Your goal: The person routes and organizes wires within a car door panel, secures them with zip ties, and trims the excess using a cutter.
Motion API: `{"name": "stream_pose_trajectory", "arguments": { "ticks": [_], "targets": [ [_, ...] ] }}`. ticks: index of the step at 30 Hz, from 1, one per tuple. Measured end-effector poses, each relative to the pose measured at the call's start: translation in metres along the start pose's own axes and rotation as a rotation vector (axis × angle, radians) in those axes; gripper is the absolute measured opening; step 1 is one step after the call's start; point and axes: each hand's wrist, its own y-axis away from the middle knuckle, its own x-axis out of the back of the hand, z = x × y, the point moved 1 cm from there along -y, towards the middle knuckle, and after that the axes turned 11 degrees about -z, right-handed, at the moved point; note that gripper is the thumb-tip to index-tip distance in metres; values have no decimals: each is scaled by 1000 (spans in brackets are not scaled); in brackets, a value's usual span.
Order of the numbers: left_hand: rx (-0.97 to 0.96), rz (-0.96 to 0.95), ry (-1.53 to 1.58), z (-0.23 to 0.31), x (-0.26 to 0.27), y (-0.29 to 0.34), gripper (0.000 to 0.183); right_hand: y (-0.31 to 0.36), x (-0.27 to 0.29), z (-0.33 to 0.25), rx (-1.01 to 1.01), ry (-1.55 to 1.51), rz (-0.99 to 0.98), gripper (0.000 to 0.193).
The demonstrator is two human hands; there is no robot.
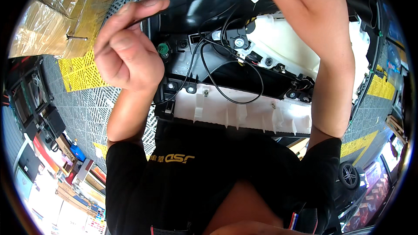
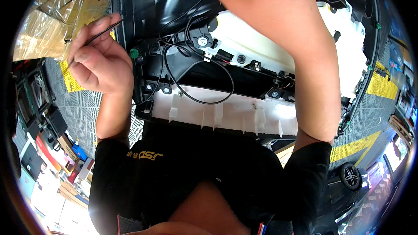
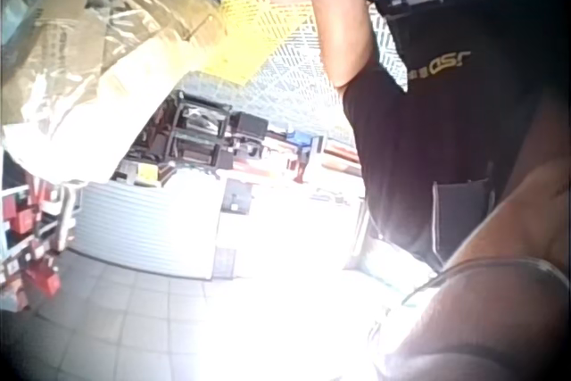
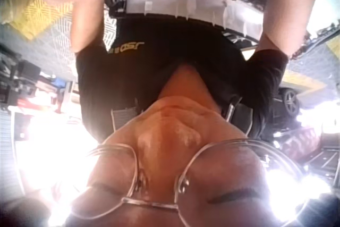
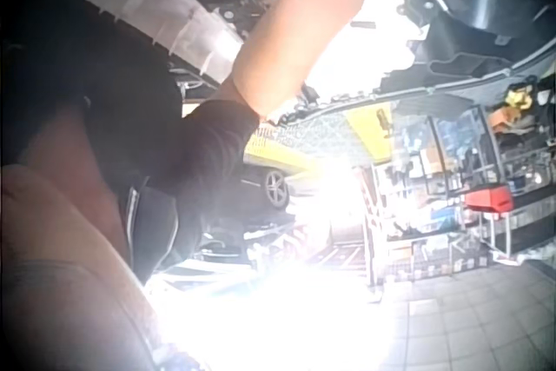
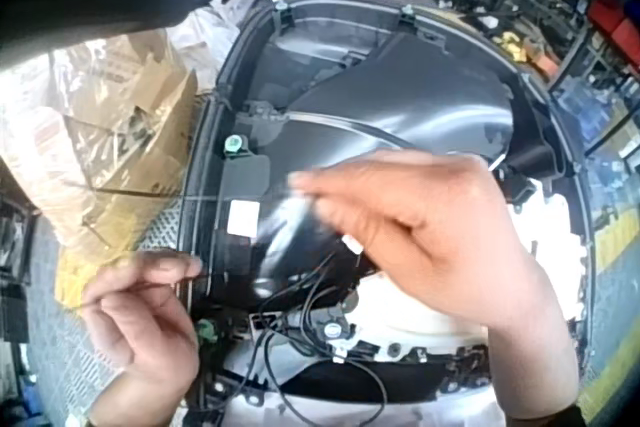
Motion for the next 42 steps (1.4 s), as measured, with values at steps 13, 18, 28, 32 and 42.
{"name": "stream_pose_trajectory", "arguments": {
  "ticks": [13,18,28,32,42],
  "targets": [
    [279,-502,-519,21,-25,-22,10,62,13,-46,-350,-68,-249,13],
    [492,-569,-485,16,-31,-22,14,87,-12,-64,-400,-82,-327,34],
    [609,-840,-356,15,-18,-36,25,101,-62,-90,-418,68,-254,43],
    [641,-966,-402,19,-15,-42,25,106,-49,-85,-407,166,-196,39],
    [674,-997,-359,7,-27,-52,28,101,-76,-92,-330,201,-247,36]
  ]
}}
